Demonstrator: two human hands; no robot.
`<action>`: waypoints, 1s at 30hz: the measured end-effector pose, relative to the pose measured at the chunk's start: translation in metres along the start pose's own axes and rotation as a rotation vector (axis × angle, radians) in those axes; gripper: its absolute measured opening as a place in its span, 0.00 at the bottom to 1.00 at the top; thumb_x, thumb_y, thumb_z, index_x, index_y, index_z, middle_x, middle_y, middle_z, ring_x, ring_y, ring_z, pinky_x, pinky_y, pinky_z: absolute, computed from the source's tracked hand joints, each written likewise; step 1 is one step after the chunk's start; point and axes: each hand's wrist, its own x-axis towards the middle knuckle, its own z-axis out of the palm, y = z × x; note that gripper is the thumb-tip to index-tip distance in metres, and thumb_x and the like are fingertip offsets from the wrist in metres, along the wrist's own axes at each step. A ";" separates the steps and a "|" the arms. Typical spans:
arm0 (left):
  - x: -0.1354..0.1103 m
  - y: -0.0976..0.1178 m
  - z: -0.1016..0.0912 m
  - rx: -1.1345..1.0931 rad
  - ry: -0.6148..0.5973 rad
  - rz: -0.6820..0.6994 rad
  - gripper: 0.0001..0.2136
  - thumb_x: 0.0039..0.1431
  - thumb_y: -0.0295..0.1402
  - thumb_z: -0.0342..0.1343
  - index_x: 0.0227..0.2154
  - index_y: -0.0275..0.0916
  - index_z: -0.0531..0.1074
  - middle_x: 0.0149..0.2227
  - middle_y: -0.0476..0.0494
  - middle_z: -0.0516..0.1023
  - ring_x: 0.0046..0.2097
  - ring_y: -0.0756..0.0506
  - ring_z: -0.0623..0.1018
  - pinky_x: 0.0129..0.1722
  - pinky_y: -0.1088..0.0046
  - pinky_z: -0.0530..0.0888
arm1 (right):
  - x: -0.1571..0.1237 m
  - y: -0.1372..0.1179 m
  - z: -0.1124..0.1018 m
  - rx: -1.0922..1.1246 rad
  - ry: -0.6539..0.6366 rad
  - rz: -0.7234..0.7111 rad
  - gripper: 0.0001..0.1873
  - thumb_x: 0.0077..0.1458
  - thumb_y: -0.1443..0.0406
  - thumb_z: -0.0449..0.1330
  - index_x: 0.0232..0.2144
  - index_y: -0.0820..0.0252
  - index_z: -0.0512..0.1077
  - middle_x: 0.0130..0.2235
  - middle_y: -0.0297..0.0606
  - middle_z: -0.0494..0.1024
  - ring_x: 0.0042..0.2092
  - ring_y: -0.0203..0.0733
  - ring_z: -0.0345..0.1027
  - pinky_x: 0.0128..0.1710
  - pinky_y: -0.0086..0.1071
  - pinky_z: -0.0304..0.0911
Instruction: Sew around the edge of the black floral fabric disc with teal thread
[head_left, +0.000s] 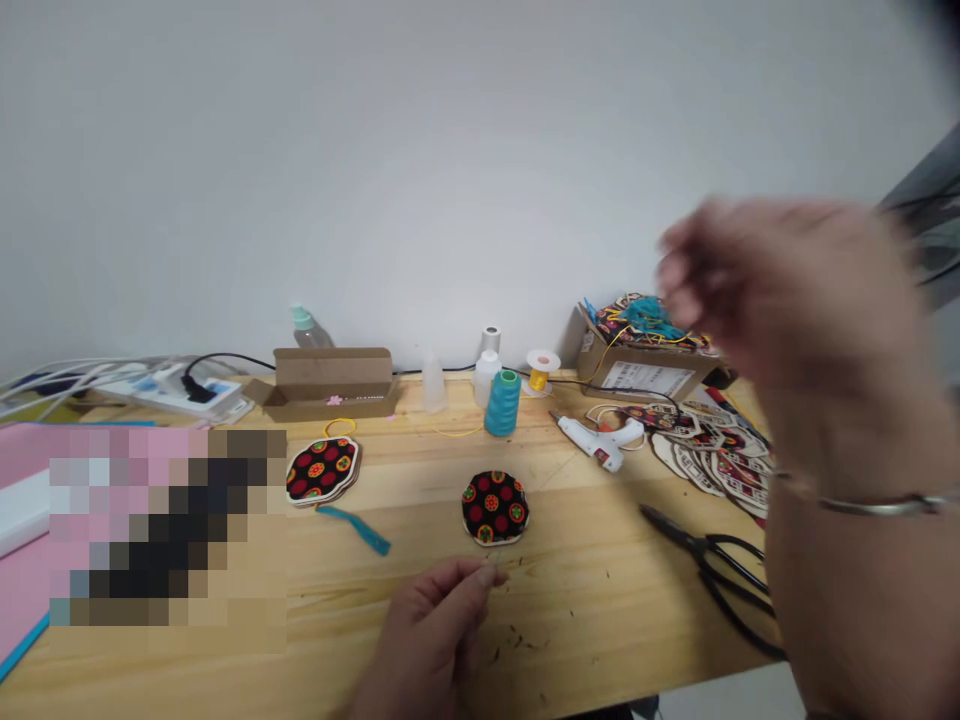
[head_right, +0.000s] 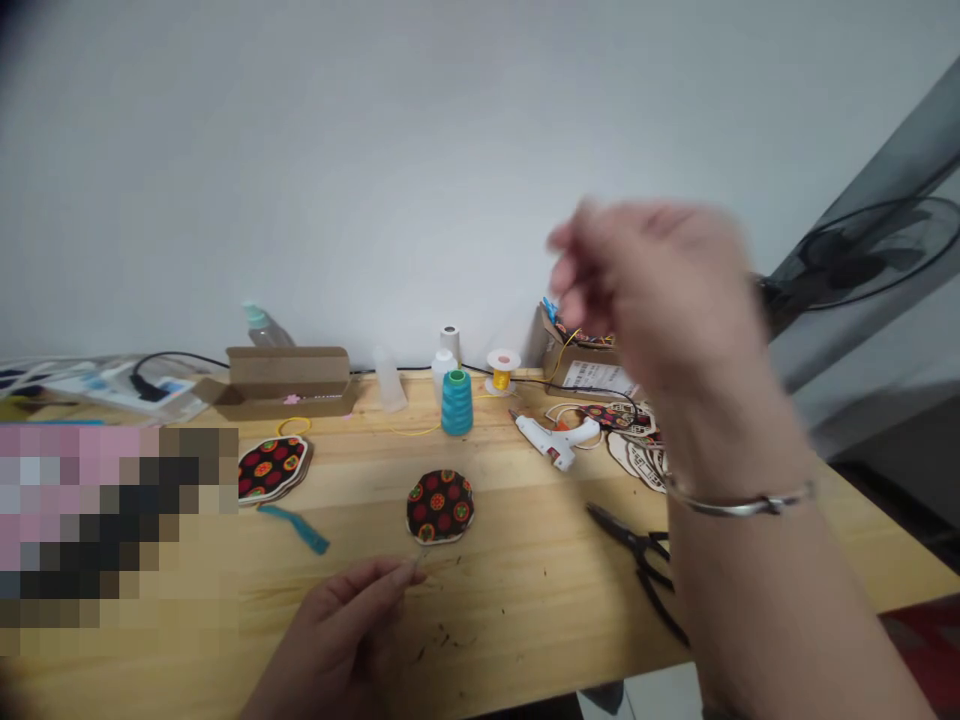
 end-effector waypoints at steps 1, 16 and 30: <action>-0.001 0.000 0.000 -0.002 -0.007 0.001 0.14 0.38 0.42 0.64 0.22 0.33 0.76 0.12 0.59 0.52 0.16 0.57 0.49 0.15 0.79 0.46 | -0.006 0.018 0.011 -0.230 -0.082 -0.076 0.12 0.55 0.56 0.52 0.28 0.56 0.70 0.25 0.31 0.69 0.24 0.28 0.60 0.24 0.25 0.53; 0.003 0.000 0.000 -0.141 -0.086 -0.031 0.09 0.43 0.36 0.62 0.24 0.34 0.75 0.15 0.59 0.52 0.18 0.57 0.49 0.15 0.81 0.47 | -0.140 0.138 -0.081 -1.512 -0.440 0.286 0.13 0.50 0.74 0.47 0.32 0.64 0.71 0.32 0.47 0.73 0.35 0.47 0.69 0.34 0.36 0.62; 0.003 0.001 -0.002 -0.120 -0.063 0.015 0.09 0.46 0.36 0.61 0.25 0.34 0.75 0.15 0.59 0.51 0.18 0.57 0.48 0.15 0.80 0.45 | -0.165 0.151 -0.083 -1.312 -0.100 0.248 0.19 0.42 0.69 0.54 0.41 0.68 0.65 0.42 0.56 0.71 0.42 0.56 0.68 0.41 0.45 0.65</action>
